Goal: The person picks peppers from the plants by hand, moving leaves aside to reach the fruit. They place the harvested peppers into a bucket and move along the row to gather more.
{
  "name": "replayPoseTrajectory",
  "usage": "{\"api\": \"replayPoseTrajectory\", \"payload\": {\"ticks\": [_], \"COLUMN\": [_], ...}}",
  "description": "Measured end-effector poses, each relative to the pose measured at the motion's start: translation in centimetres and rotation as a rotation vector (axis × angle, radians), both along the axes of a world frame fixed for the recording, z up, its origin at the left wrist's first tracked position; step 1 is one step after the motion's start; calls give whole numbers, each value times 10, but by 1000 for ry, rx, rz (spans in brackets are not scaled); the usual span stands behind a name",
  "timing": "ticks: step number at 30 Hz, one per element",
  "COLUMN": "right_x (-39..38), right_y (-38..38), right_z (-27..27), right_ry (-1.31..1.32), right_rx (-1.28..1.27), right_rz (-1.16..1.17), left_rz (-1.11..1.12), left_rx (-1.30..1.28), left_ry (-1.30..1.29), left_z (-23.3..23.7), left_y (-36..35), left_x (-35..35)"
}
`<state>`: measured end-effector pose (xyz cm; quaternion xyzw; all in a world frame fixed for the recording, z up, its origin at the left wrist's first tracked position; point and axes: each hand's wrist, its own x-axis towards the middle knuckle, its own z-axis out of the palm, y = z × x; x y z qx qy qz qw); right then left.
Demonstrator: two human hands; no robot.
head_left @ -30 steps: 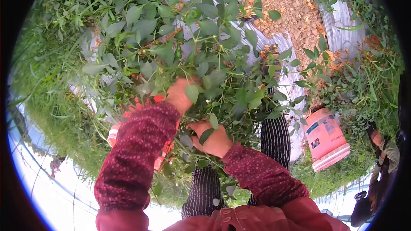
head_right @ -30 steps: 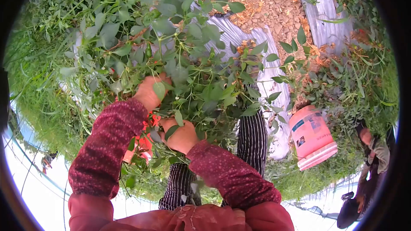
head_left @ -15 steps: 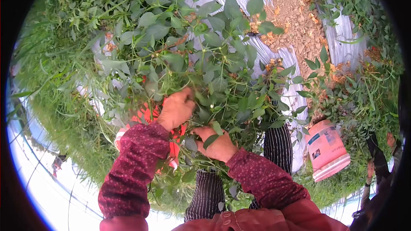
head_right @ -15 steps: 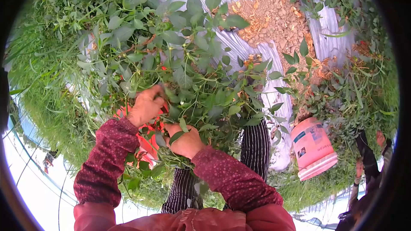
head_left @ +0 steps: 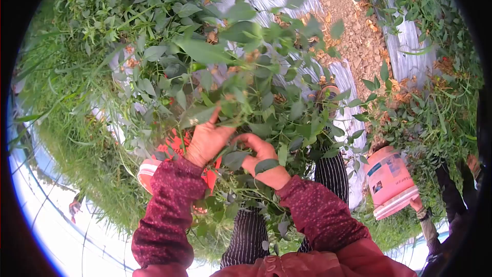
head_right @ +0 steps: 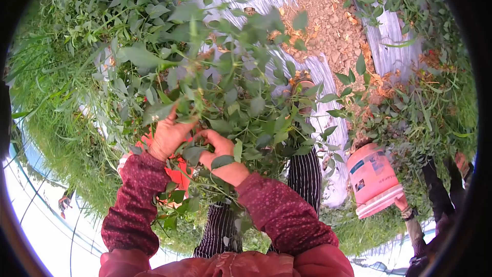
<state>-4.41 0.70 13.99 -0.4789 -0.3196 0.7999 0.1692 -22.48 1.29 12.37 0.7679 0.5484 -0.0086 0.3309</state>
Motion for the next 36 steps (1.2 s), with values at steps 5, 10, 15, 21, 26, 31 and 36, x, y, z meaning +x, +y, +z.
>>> {"api": "replayPoseTrajectory", "payload": {"ticks": [5, 10, 15, 21, 26, 31, 36], "right_x": [5, 12, 25, 14, 19, 14, 13], "right_y": [3, 22, 40, 40, 45, 48, 50], "right_z": [-6, -11, -12, -4, 4, 13, 19], "right_ry": [-32, -101, -251, -51, 290, 492, 519], "right_rx": [-33, 70, 54, -273, -307, -372, -222], "right_rz": [66, -179, -110, -296, -162, 104, 118], "left_rz": [712, 506, 415, 548, 1105, 976, 451], "left_rx": [-531, -353, -208, -312, -364, -557, -439], "left_ry": [-550, -363, -203, -225, -657, -624, -178], "left_z": [46, 54, 45, 71, 100, 119, 113], "left_y": [18, 38, 38, 29, 37, 36, 27], "left_x": [27, 39, 40, 18, 6, 3, 7]}}
